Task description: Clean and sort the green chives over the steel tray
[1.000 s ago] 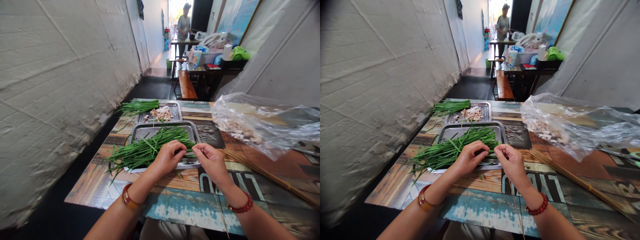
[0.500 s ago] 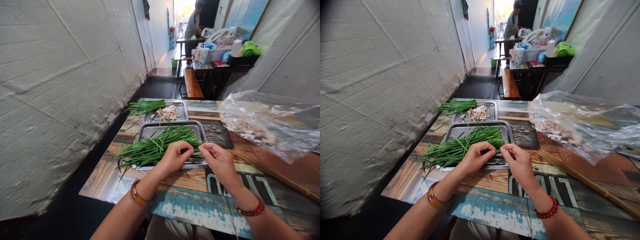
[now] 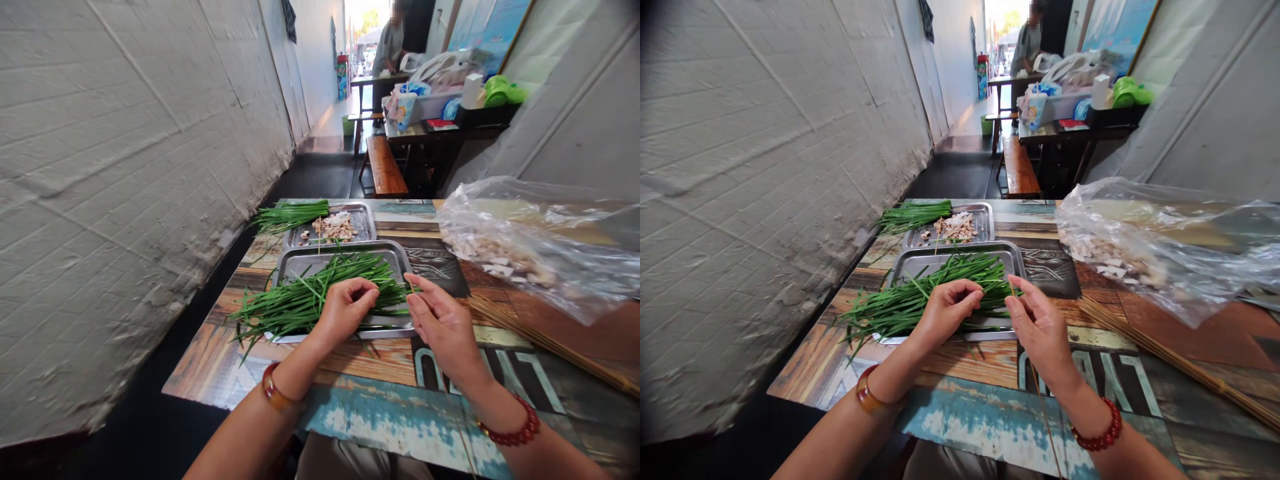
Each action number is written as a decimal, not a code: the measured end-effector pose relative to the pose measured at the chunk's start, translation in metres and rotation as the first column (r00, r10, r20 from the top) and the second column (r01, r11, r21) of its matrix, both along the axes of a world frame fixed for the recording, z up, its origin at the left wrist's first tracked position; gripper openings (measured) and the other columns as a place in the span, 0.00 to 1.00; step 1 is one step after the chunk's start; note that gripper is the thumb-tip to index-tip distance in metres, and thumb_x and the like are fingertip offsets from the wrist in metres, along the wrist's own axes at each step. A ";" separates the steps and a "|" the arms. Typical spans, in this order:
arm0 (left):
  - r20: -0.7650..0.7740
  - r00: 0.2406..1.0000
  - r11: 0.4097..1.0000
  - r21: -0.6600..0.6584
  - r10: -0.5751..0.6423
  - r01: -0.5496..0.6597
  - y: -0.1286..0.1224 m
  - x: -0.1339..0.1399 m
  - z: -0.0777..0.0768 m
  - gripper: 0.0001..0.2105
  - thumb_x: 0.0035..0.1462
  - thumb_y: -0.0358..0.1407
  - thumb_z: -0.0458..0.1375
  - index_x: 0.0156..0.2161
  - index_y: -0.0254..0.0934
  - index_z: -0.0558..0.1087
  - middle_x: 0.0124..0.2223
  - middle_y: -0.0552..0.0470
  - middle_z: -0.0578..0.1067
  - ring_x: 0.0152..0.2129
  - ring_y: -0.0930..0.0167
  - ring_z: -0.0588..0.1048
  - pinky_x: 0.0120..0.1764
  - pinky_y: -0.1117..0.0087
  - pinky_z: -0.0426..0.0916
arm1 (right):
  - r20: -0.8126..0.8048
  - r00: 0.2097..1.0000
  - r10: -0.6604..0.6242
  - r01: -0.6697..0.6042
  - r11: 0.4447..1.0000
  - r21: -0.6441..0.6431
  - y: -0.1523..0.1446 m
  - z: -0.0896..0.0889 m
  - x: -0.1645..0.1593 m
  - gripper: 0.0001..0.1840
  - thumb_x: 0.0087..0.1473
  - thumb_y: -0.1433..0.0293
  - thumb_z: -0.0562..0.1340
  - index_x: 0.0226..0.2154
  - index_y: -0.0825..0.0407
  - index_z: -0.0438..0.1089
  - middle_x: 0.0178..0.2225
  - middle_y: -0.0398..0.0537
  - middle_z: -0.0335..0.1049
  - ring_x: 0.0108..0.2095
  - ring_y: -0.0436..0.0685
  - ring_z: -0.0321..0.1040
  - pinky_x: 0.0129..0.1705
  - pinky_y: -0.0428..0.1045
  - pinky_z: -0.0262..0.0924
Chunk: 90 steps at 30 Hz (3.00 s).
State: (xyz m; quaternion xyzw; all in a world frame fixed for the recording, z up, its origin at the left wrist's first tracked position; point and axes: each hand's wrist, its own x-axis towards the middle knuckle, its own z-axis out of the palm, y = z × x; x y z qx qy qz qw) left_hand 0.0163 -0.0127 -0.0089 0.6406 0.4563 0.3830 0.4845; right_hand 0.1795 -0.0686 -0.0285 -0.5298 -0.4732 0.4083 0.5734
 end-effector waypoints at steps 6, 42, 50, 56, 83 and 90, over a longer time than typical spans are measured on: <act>0.010 1.000 0.999 -0.045 0.007 -0.007 0.000 0.000 0.001 0.08 0.52 0.37 0.58 0.30 0.32 0.74 0.22 0.55 0.71 0.18 0.77 0.64 0.23 0.77 0.59 | 0.148 0.988 0.035 -0.037 0.999 0.012 0.000 0.000 0.001 0.16 0.55 0.60 0.62 0.42 0.51 0.75 0.20 0.40 0.66 0.17 0.47 0.58 0.17 0.43 0.55; -0.211 0.978 0.859 0.500 -0.002 0.109 0.000 -0.002 -0.004 0.07 0.58 0.29 0.56 0.32 0.33 0.76 0.27 0.51 0.75 0.25 0.74 0.71 0.30 0.75 0.64 | 0.427 0.904 0.028 -0.118 0.976 0.186 0.004 -0.008 -0.003 0.14 0.56 0.70 0.59 0.42 0.50 0.78 0.41 0.50 0.79 0.38 0.58 0.77 0.43 0.52 0.72; -0.284 0.958 0.735 0.656 0.031 0.171 -0.001 -0.003 -0.009 0.07 0.61 0.30 0.53 0.35 0.34 0.74 0.27 0.51 0.72 0.24 0.75 0.69 0.29 0.75 0.64 | 0.416 0.909 0.034 -0.093 0.988 0.121 0.005 -0.008 -0.004 0.14 0.56 0.67 0.59 0.39 0.54 0.77 0.37 0.51 0.80 0.33 0.57 0.76 0.37 0.50 0.70; -0.333 0.941 0.700 0.687 0.066 0.194 -0.002 -0.003 -0.006 0.06 0.62 0.30 0.53 0.34 0.34 0.72 0.27 0.51 0.72 0.25 0.74 0.69 0.30 0.73 0.64 | 0.412 0.909 0.068 -0.095 0.994 0.046 0.005 -0.007 -0.004 0.12 0.57 0.64 0.58 0.30 0.53 0.74 0.27 0.47 0.76 0.26 0.53 0.71 0.28 0.47 0.63; -0.703 0.584 0.650 0.226 -0.406 0.725 0.005 -0.050 0.036 0.06 0.51 0.30 0.63 0.36 0.39 0.78 0.35 0.51 0.75 0.34 0.70 0.70 0.41 0.68 0.63 | 0.028 0.996 0.080 -0.078 0.995 -0.066 0.012 -0.011 0.008 0.14 0.55 0.59 0.63 0.41 0.50 0.68 0.19 0.37 0.59 0.19 0.49 0.56 0.18 0.44 0.48; -0.801 0.542 0.681 0.250 -0.253 0.688 0.002 -0.047 0.028 0.03 0.53 0.31 0.62 0.29 0.38 0.77 0.34 0.50 0.74 0.37 0.67 0.68 0.42 0.65 0.60 | 0.041 0.997 0.069 -0.066 0.995 -0.070 0.013 -0.013 0.009 0.16 0.54 0.58 0.63 0.41 0.50 0.68 0.19 0.37 0.59 0.17 0.49 0.55 0.17 0.45 0.49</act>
